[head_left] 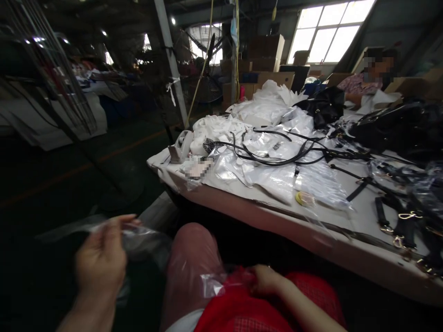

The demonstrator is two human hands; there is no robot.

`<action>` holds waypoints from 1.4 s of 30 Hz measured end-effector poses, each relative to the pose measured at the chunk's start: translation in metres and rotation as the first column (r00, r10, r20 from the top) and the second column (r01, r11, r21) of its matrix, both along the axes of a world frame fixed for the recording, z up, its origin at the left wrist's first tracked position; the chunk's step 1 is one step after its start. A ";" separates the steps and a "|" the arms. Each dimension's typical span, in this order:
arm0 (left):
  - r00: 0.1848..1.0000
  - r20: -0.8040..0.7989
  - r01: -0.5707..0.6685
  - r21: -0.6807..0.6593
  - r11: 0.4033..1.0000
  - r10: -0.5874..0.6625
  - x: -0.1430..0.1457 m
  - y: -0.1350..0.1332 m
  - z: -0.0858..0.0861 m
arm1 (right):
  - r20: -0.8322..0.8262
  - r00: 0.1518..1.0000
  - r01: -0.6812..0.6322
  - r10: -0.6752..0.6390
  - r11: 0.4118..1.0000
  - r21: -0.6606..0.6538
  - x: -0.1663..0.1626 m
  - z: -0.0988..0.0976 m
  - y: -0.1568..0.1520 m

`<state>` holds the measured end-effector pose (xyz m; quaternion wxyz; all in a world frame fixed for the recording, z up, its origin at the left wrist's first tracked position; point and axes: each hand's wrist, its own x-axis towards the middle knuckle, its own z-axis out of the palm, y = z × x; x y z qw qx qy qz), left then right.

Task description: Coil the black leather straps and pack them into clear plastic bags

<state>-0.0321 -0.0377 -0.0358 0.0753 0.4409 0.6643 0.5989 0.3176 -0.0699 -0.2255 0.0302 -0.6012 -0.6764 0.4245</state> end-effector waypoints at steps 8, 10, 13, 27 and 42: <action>0.536 0.146 0.840 -0.190 0.508 -0.832 0.153 0.018 -0.052 | -0.295 0.954 0.127 -0.050 0.960 0.250 0.034 0.088 0.010; 0.454 0.167 0.880 -0.237 0.412 -0.875 0.176 0.013 -0.064 | -0.411 0.911 0.178 -0.041 0.937 0.301 0.040 0.111 0.005; 0.379 0.145 0.900 -0.287 0.328 -0.914 0.194 0.006 -0.078 | -0.534 0.843 0.291 -0.061 0.887 0.359 0.045 0.133 -0.004; 0.167 0.371 0.985 -0.093 0.143 -0.913 0.198 0.007 -0.063 | -0.381 0.912 0.342 -0.150 0.792 0.505 0.040 0.148 -0.011; 0.206 0.389 0.964 -0.238 0.118 -0.898 0.193 0.004 -0.078 | -0.443 0.872 0.392 -0.206 0.837 0.382 0.022 0.135 -0.009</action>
